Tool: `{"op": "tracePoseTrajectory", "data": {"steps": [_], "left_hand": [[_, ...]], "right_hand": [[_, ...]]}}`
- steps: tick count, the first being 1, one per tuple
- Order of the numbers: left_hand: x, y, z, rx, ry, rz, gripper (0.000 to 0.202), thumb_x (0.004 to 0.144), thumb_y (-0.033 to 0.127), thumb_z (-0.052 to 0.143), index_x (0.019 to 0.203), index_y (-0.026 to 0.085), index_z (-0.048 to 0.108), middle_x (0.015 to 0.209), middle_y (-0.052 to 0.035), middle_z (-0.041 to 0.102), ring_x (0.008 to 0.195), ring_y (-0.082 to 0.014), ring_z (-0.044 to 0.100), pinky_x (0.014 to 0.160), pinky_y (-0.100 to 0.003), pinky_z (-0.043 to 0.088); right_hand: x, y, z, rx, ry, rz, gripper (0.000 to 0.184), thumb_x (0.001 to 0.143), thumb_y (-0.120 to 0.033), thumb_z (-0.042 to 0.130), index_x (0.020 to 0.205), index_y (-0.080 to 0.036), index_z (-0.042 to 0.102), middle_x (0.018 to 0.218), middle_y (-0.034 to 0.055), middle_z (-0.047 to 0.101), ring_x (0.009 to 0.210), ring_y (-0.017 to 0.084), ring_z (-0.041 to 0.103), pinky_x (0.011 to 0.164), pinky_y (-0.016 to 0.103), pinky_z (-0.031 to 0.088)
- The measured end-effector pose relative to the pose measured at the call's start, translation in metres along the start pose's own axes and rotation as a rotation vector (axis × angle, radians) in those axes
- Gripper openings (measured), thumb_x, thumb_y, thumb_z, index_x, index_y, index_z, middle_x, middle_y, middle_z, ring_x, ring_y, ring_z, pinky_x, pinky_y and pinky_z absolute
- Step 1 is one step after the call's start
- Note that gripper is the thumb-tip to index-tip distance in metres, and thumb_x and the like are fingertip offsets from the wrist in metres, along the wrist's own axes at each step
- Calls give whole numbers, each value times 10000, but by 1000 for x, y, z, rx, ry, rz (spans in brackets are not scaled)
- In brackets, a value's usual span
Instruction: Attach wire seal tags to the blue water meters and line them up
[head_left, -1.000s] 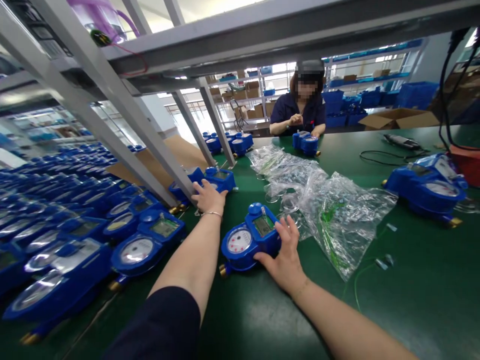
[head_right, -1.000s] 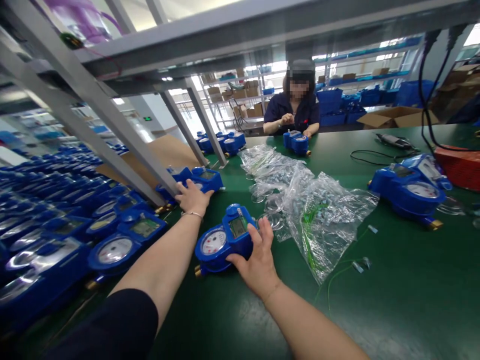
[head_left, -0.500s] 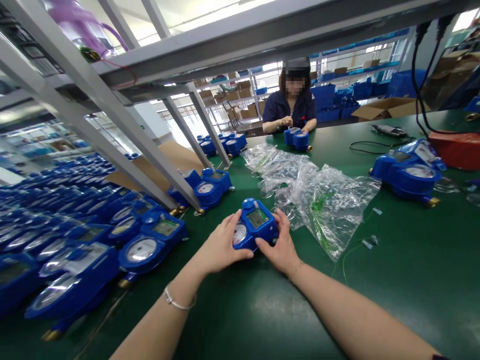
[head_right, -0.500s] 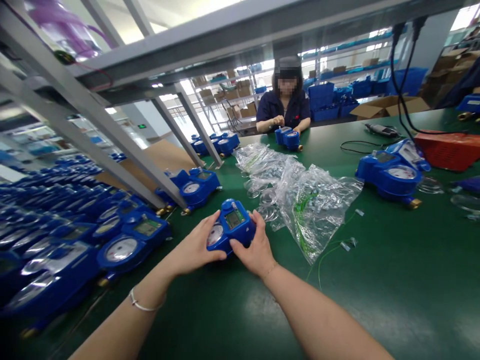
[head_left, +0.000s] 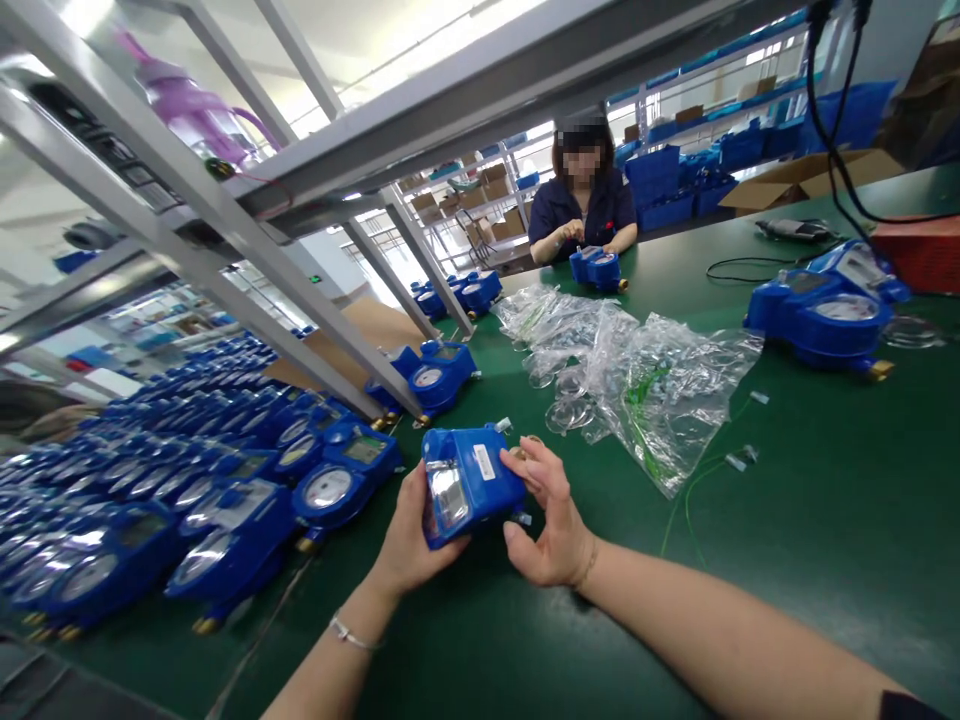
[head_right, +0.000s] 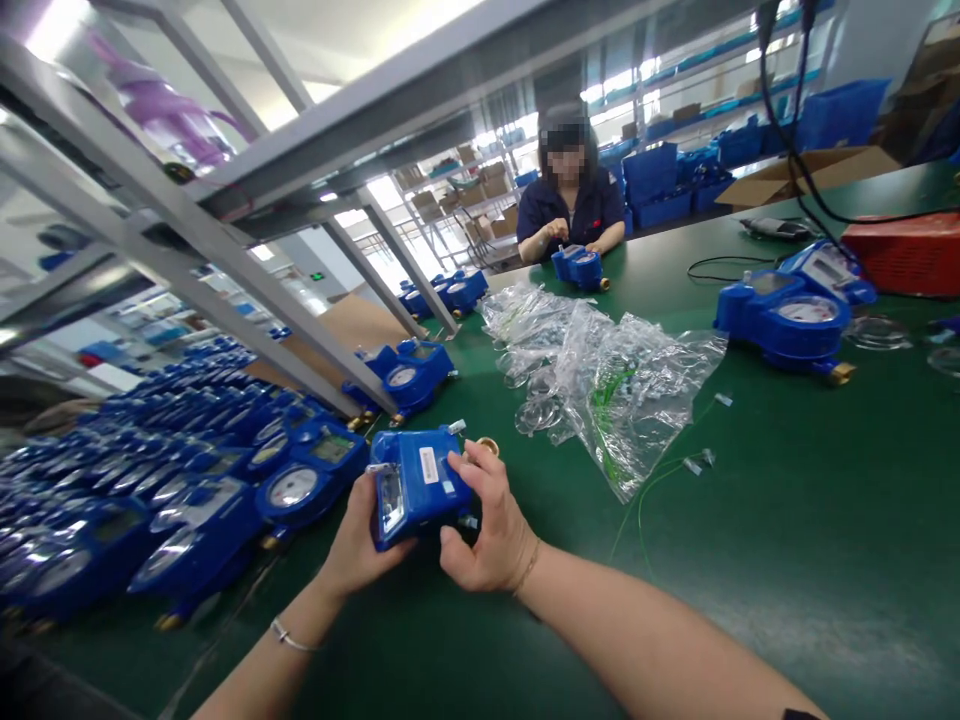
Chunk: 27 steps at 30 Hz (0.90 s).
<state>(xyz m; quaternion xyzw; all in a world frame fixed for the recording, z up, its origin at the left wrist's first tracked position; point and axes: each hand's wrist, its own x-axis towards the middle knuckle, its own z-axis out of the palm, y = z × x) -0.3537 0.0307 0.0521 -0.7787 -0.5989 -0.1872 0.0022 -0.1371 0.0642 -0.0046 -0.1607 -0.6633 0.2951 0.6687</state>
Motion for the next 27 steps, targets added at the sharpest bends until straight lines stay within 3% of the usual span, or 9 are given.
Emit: {"op": "tracePoseTrajectory", "data": {"steps": [4, 8, 12, 17, 27], "left_hand": [[5, 8, 0, 11, 18, 2, 888, 645, 407, 677, 1363, 225, 188, 1306, -119, 323, 1212, -337, 355, 1033, -462, 331], [21, 10, 0, -40, 0, 34, 807, 675, 449, 665, 1336, 188, 282, 1308, -125, 351, 1212, -327, 369, 1033, -462, 325], [38, 2, 1, -95, -58, 57, 780, 706, 486, 639, 1341, 185, 301, 1320, -118, 374, 1214, -309, 388, 1037, -450, 323], [52, -1, 6, -137, -101, 69, 752, 737, 491, 613, 1347, 179, 303, 1339, -115, 376, 1223, -284, 395, 1047, -413, 323], [57, -2, 12, -118, -132, 83, 754, 731, 470, 628, 1344, 168, 310, 1342, -129, 371, 1230, -286, 384, 1055, -413, 310]], "right_hand": [[3, 1, -1, -6, 11, 60, 729, 731, -203, 551, 1354, -204, 172, 1352, 128, 342, 1268, 269, 352, 1037, 480, 342], [11, 7, -7, -58, 1, 146, 610, 759, -186, 554, 1327, -191, 332, 1297, 109, 450, 1218, 232, 423, 1038, 411, 362], [18, 18, -12, -38, -19, 179, 452, 822, -188, 513, 1269, -236, 463, 1308, 54, 488, 1234, 204, 421, 1059, 390, 341], [20, 34, -12, -20, 87, 303, 373, 805, -245, 590, 1177, -245, 568, 1202, 45, 585, 1143, 197, 519, 1033, 377, 377], [22, 35, -18, -54, 126, 330, 326, 774, -228, 630, 1100, -218, 618, 1117, 60, 633, 1066, 195, 570, 996, 362, 408]]}}
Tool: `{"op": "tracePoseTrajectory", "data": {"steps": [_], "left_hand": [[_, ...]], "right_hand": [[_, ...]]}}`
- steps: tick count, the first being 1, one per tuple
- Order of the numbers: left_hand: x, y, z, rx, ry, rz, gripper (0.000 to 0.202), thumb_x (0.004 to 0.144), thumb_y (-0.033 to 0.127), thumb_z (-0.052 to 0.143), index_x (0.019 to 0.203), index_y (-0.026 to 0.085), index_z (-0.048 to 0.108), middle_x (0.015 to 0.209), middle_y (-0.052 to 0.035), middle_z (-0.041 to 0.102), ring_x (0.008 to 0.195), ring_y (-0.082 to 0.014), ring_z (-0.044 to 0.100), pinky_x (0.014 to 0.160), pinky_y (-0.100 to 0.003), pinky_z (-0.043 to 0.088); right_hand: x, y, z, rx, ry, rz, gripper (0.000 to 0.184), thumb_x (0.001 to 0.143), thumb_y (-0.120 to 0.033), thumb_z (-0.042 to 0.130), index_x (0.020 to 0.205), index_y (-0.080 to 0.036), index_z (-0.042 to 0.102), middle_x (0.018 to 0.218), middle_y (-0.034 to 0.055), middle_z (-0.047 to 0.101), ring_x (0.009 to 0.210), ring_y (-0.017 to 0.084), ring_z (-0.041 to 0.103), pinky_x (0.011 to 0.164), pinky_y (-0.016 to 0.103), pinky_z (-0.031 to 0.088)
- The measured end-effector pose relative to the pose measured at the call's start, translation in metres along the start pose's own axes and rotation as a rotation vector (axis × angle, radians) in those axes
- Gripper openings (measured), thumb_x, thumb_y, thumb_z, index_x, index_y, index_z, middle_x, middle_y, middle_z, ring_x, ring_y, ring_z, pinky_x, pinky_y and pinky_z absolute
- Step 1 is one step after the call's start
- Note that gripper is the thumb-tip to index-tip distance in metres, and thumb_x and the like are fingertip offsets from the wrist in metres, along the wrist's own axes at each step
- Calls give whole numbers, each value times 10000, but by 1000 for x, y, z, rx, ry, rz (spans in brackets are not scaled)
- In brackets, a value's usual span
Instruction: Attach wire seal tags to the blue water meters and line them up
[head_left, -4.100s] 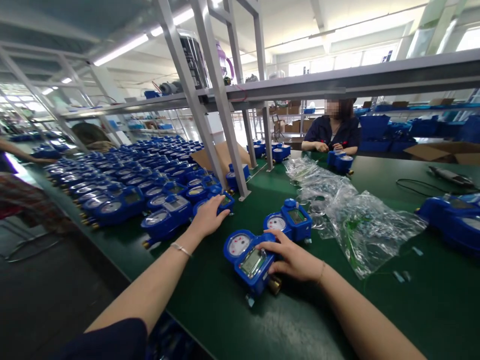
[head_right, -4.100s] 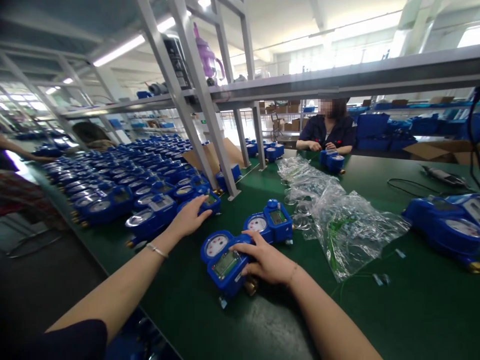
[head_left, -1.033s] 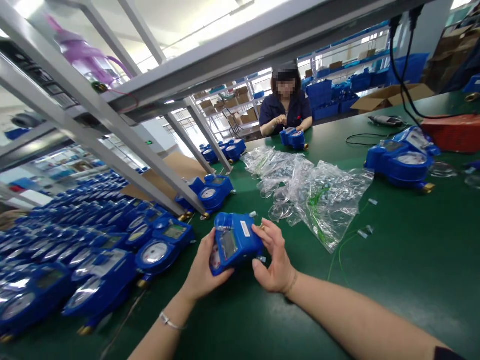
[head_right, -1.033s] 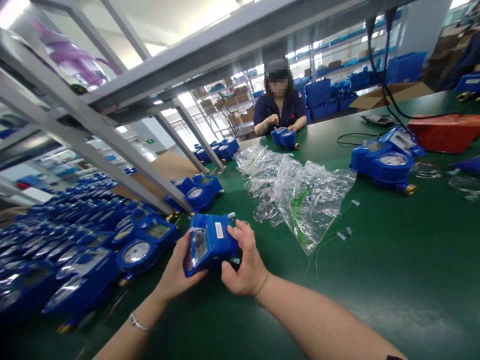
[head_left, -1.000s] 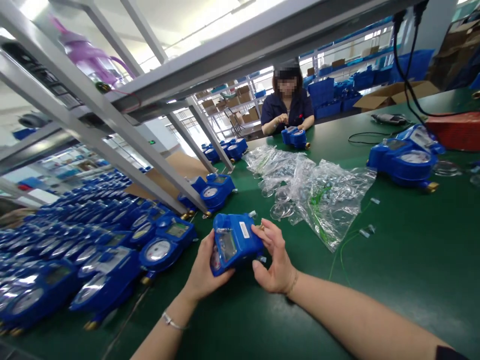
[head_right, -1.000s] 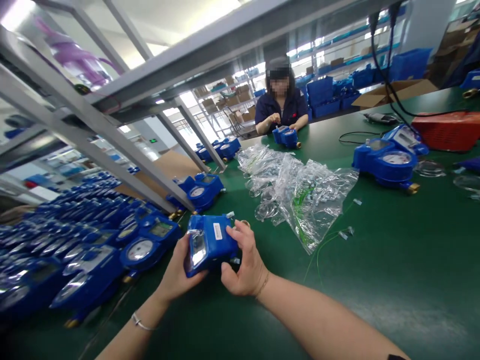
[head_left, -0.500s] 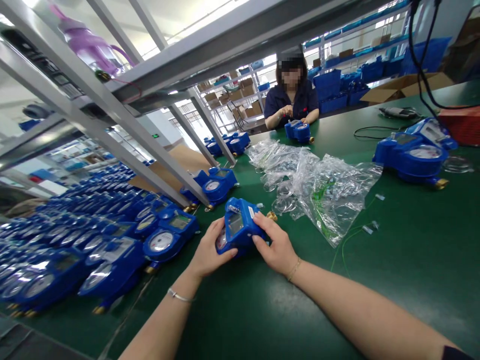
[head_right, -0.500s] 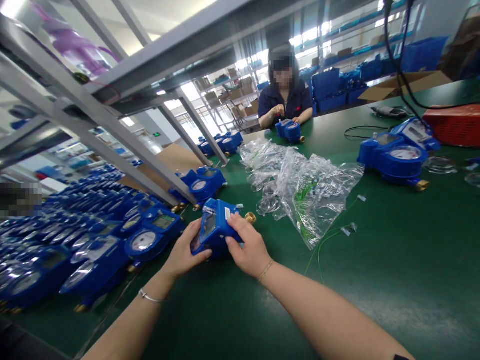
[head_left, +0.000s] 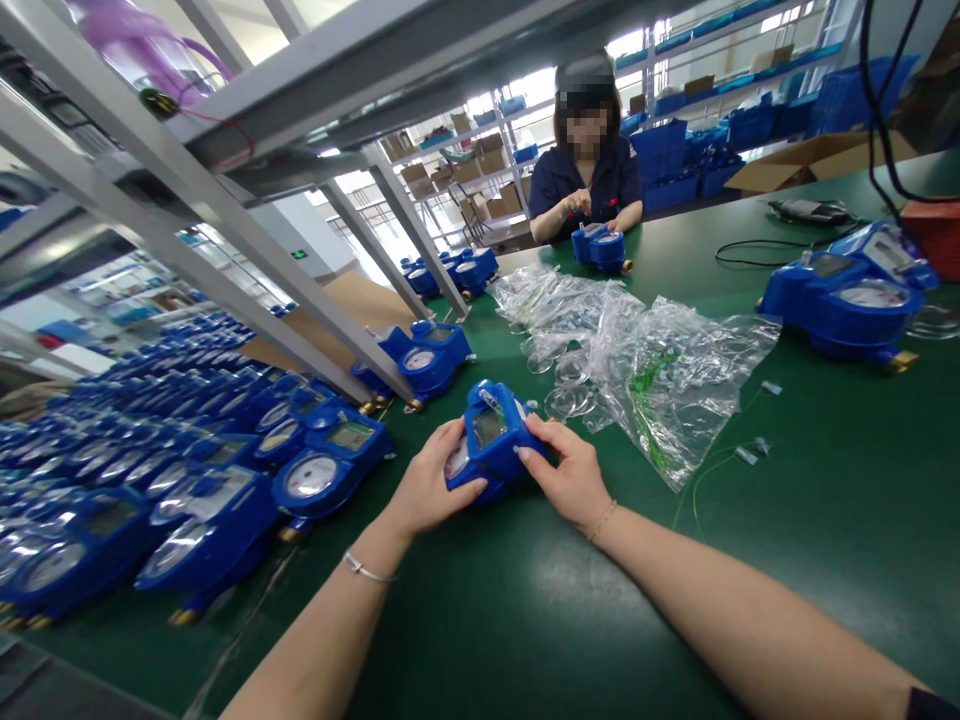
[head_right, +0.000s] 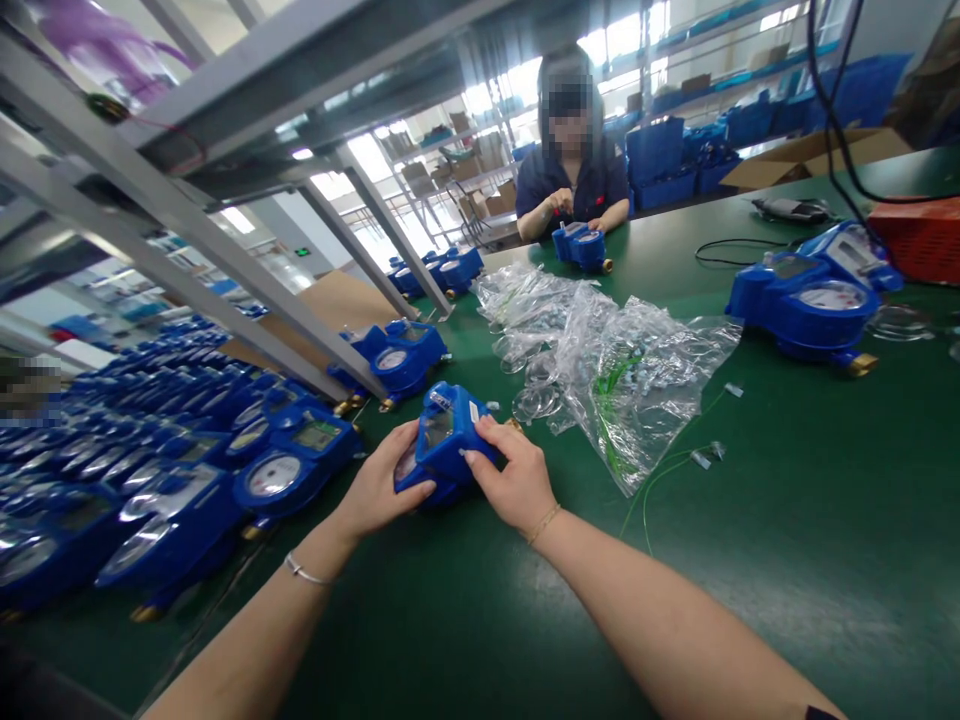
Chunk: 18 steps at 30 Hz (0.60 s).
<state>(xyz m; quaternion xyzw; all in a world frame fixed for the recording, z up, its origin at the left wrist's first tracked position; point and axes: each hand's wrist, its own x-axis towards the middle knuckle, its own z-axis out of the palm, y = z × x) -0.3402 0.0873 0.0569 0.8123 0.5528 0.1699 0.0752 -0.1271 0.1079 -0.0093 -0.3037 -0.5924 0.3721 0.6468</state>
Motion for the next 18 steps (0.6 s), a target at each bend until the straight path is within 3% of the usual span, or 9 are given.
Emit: {"op": "tracePoseTrajectory", "data": {"steps": [9, 18], "left_hand": [[7, 4, -1, 32, -28, -2, 759, 733, 472, 620, 1350, 172, 295, 1341, -124, 383, 1216, -286, 408, 1044, -403, 331], [12, 4, -1, 42, -53, -18, 755, 737, 488, 609, 1347, 160, 309, 1330, -122, 398, 1204, -279, 421, 1028, -391, 350]], "right_hand": [[2, 1, -2, -27, 14, -17, 262, 776, -235, 624, 1036, -201, 632, 1025, 64, 653, 1000, 199, 593, 941, 359, 446], [4, 5, 0, -4, 15, 64, 208, 788, -264, 609, 985, -201, 634, 989, 56, 646, 987, 192, 595, 916, 339, 464]]}}
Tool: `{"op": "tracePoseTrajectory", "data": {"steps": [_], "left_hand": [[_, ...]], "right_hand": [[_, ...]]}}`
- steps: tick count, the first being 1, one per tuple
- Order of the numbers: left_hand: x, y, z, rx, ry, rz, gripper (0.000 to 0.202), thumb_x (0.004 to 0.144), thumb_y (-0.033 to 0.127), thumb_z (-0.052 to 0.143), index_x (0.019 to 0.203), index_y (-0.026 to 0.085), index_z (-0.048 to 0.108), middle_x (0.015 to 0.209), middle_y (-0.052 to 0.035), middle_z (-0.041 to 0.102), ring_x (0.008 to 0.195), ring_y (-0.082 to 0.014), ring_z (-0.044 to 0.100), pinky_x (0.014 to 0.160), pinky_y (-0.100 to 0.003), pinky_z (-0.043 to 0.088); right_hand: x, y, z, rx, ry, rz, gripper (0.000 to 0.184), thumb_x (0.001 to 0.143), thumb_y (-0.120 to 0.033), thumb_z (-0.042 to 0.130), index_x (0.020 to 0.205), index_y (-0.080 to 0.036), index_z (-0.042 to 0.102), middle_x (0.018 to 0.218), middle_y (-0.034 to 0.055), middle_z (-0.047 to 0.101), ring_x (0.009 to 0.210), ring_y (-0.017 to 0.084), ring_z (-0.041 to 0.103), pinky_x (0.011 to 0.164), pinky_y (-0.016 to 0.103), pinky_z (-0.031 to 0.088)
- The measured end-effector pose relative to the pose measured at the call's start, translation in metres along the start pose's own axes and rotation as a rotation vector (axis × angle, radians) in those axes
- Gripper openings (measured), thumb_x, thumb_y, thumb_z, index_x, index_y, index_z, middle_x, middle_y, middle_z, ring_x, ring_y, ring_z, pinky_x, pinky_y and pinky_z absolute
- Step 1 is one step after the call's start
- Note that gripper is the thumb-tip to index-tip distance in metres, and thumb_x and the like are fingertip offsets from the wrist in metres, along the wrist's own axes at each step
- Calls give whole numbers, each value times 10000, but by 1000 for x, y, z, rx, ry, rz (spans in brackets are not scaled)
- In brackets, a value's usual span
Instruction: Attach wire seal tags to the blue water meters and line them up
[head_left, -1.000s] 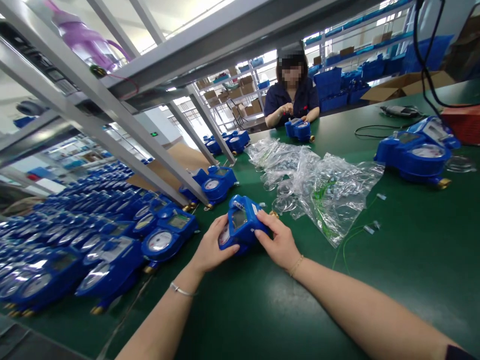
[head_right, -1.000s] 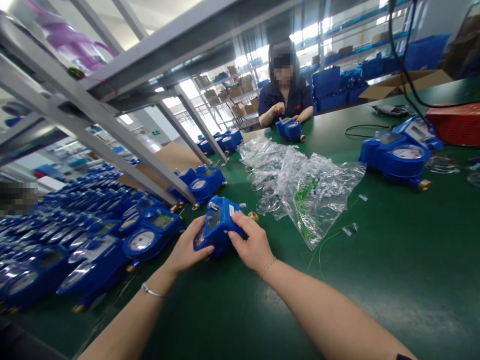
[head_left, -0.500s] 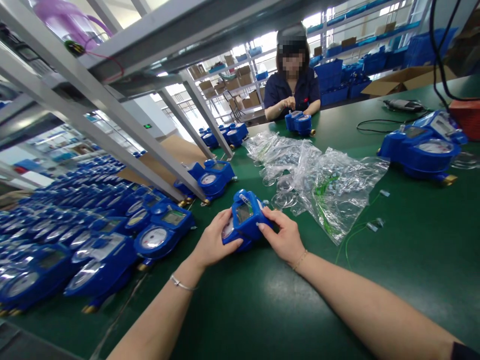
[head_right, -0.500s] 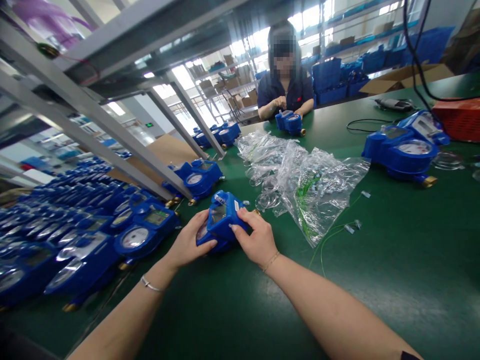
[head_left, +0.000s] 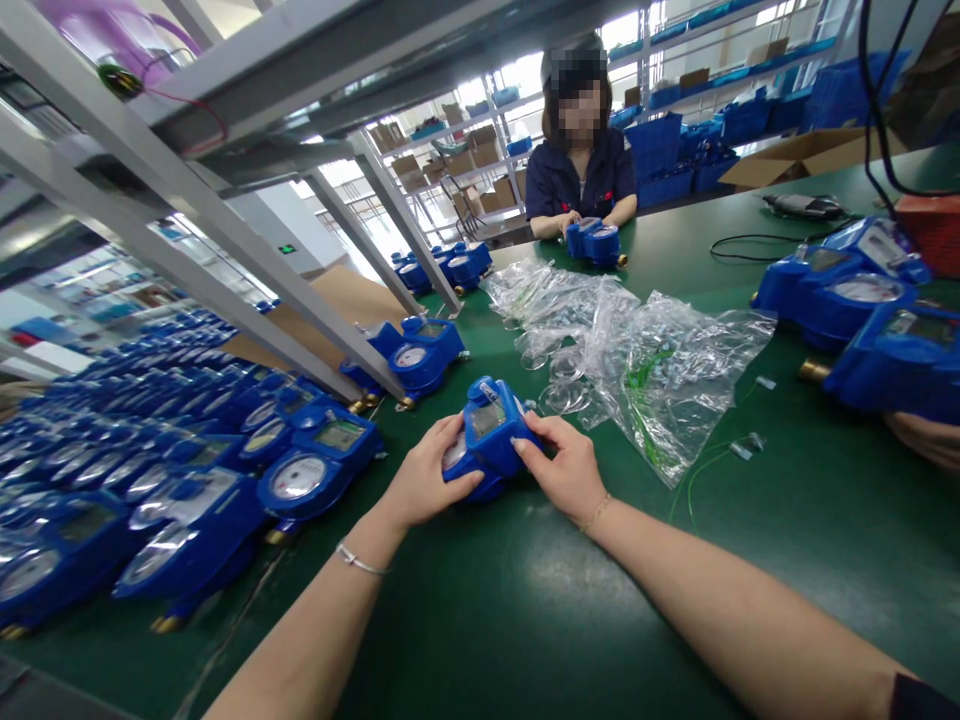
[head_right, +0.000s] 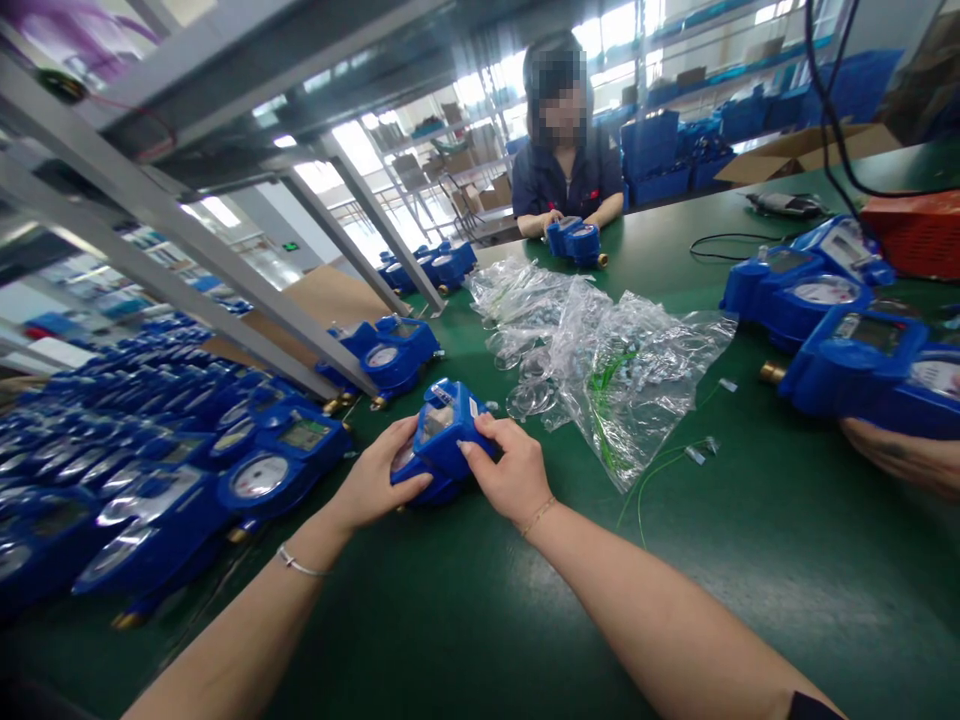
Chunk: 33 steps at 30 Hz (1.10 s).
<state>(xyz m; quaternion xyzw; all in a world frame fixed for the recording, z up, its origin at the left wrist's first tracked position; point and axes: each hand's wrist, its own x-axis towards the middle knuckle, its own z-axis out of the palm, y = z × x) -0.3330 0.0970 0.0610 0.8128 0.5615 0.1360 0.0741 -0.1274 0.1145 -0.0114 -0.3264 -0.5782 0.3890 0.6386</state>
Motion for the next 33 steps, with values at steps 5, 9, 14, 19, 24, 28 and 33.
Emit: {"op": "tracePoseTrajectory", "data": {"steps": [5, 9, 14, 19, 24, 28, 33], "left_hand": [[1, -1, 0, -2, 5, -11, 749, 734, 496, 603, 1346, 168, 321, 1326, -117, 410, 1197, -284, 431, 1022, -401, 358], [0, 1, 0, -5, 7, -17, 755, 732, 499, 600, 1354, 178, 317, 1321, -114, 422, 1186, -295, 442, 1017, -412, 362], [2, -1, -1, -18, -3, -35, 779, 715, 516, 610, 1359, 182, 326, 1332, -115, 421, 1186, -304, 443, 1013, -417, 364], [11, -6, -4, -49, -28, -39, 743, 718, 540, 593, 1336, 186, 379, 1300, -98, 486, 1131, -303, 501, 962, -407, 415], [14, -9, -3, -55, -41, -53, 759, 720, 527, 605, 1346, 176, 358, 1316, -113, 469, 1146, -302, 490, 972, -425, 398], [15, -10, -3, -57, -51, -59, 759, 727, 519, 605, 1352, 176, 345, 1322, -115, 460, 1156, -292, 481, 987, -424, 383], [17, -8, -3, -52, -54, -56, 761, 717, 509, 615, 1353, 185, 350, 1288, -110, 495, 1125, -299, 506, 968, -432, 403]], "right_hand": [[1, -1, 1, -8, 6, 20, 197, 788, -274, 609, 967, -196, 634, 983, 55, 647, 970, 189, 600, 910, 335, 465], [2, 0, 5, -15, 24, 48, 196, 786, -304, 612, 950, -199, 633, 960, 51, 649, 950, 193, 606, 897, 337, 470], [5, 7, 5, 27, 36, 113, 199, 793, -368, 608, 904, -205, 635, 926, 48, 660, 918, 201, 619, 880, 359, 484], [7, 14, 0, 59, -43, 82, 317, 755, -290, 641, 1064, -222, 617, 1052, 43, 639, 1001, 196, 594, 909, 344, 472], [9, 21, 5, 69, -8, 117, 292, 776, -306, 613, 1049, -200, 613, 1024, 56, 645, 939, 193, 616, 860, 344, 496], [10, 23, 10, 81, 14, 140, 286, 769, -317, 622, 1028, -193, 619, 1016, 58, 652, 947, 197, 616, 868, 342, 490], [12, 24, 11, 98, 36, 159, 272, 770, -320, 619, 1005, -183, 619, 1021, 64, 656, 952, 196, 618, 872, 339, 489]]}}
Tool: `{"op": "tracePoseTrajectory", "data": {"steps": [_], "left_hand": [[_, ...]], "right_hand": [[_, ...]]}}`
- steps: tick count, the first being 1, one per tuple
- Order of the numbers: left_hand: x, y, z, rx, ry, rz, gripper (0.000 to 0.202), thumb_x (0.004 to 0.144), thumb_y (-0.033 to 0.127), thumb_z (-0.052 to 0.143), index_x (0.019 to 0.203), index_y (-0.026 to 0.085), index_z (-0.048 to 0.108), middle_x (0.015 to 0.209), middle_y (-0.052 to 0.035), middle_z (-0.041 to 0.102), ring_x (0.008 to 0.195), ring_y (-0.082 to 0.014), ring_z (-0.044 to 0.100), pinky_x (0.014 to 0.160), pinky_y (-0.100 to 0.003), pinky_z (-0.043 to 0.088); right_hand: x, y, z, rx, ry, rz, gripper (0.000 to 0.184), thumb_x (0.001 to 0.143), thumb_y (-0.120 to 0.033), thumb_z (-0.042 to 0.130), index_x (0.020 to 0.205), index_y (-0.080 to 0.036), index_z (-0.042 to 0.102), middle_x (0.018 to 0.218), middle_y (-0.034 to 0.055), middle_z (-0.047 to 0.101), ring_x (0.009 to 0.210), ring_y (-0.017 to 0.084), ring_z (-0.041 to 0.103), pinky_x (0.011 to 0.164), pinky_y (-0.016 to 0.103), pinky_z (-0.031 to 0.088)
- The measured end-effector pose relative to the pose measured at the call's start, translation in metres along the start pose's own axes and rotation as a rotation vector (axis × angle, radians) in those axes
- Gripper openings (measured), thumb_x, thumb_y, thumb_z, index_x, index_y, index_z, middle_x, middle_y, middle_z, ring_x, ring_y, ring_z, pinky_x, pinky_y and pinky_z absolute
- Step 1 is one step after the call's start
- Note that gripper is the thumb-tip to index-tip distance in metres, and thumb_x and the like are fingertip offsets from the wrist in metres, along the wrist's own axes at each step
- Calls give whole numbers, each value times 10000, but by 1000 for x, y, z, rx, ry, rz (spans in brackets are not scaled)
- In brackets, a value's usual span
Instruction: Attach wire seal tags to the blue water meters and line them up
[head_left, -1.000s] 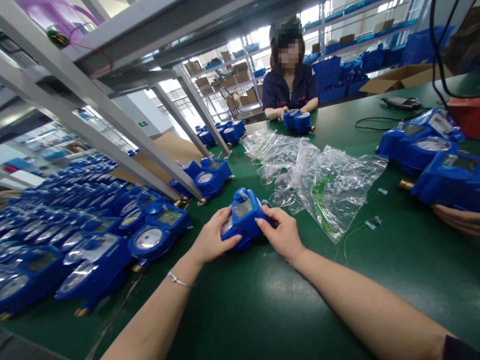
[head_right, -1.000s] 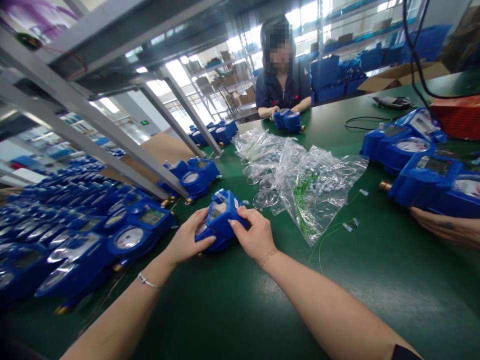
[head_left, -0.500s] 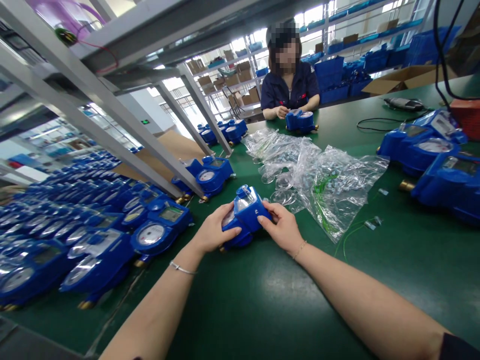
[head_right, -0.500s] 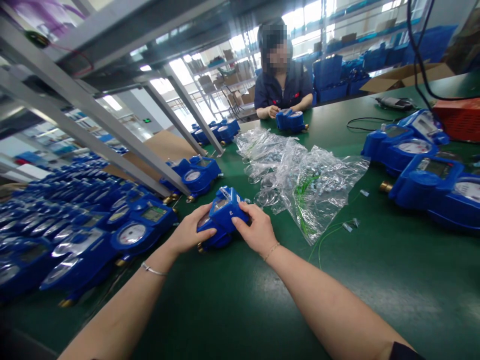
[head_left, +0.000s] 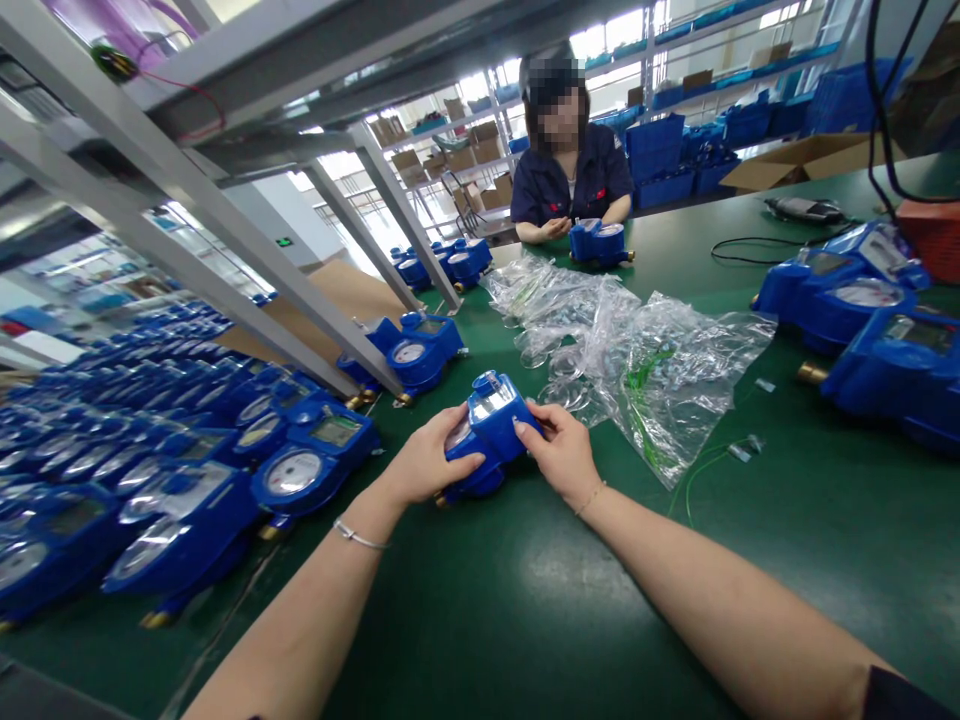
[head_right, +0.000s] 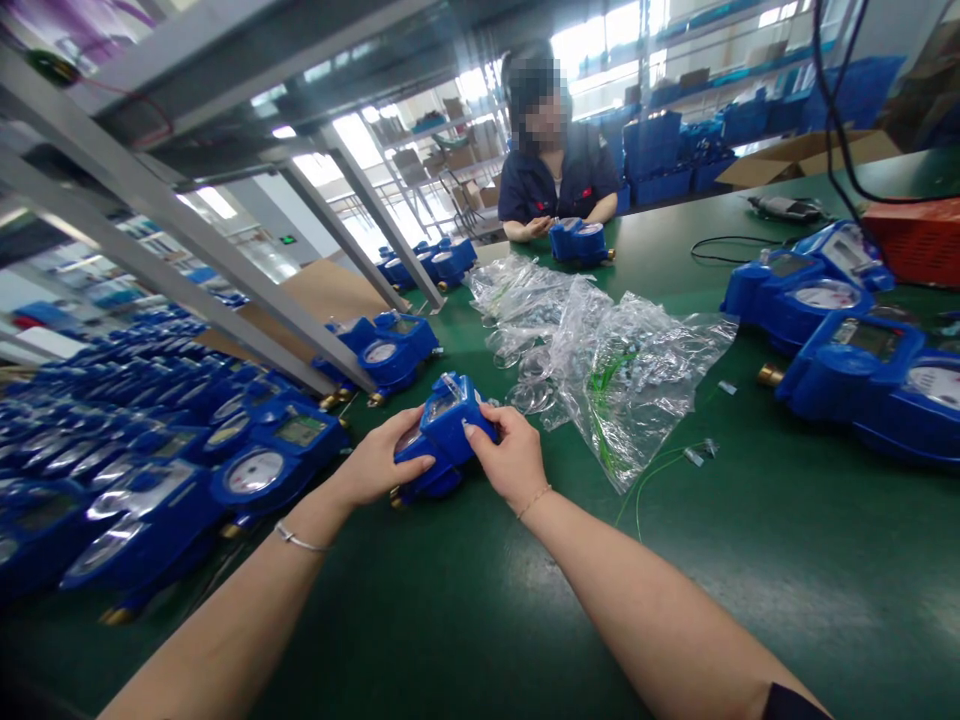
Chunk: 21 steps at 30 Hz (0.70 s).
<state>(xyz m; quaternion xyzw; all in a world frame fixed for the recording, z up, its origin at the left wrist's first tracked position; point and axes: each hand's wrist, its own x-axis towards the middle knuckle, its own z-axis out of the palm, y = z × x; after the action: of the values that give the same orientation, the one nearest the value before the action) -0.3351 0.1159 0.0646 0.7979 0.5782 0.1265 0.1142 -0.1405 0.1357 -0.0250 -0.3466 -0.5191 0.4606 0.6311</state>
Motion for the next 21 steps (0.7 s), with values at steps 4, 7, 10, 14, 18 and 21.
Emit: {"op": "tracePoseTrajectory", "data": {"steps": [4, 7, 10, 14, 18, 21], "left_hand": [[0, 2, 1, 22, 7, -8, 753, 721, 511, 612, 1350, 184, 357, 1294, -112, 489, 1133, -308, 500, 973, -441, 401], [0, 1, 1, 43, 5, -8, 751, 724, 515, 609, 1352, 193, 352, 1307, -107, 477, 1138, -300, 497, 978, -433, 400], [1, 0, -1, 72, 5, -11, 753, 725, 523, 600, 1354, 192, 349, 1291, -107, 490, 1121, -298, 512, 961, -432, 417], [2, 15, -4, 160, 69, -22, 797, 712, 507, 619, 1368, 163, 325, 1364, -144, 398, 1225, -348, 395, 1024, -499, 326], [-2, 49, 5, 351, 257, 0, 708, 823, 360, 517, 1416, 173, 179, 1444, -142, 278, 1315, -320, 267, 1064, -537, 246], [-1, 66, 16, 479, 271, 40, 469, 873, 323, 437, 1323, 204, 383, 1346, -127, 445, 1221, -308, 430, 1020, -556, 319]], "right_hand": [[1, 0, 1, 15, 9, 12, 268, 764, -316, 623, 994, -178, 624, 1021, 66, 659, 951, 195, 620, 873, 336, 489], [1, 0, 2, 29, 15, 23, 268, 760, -311, 627, 992, -177, 624, 1016, 66, 663, 947, 196, 622, 869, 338, 493], [3, 1, 2, 36, 14, 32, 267, 760, -317, 627, 985, -175, 626, 1003, 64, 668, 941, 199, 626, 862, 341, 499], [5, 5, -1, 26, -16, 34, 283, 794, -319, 590, 1031, -168, 621, 984, 64, 677, 888, 188, 645, 801, 325, 528], [0, 4, -3, -39, -56, -11, 282, 831, -262, 529, 1090, -201, 625, 1000, 55, 673, 876, 178, 640, 792, 322, 523], [-5, -1, -1, -106, -83, -59, 289, 838, -231, 509, 1101, -236, 631, 985, 45, 666, 897, 177, 622, 823, 313, 497]]}}
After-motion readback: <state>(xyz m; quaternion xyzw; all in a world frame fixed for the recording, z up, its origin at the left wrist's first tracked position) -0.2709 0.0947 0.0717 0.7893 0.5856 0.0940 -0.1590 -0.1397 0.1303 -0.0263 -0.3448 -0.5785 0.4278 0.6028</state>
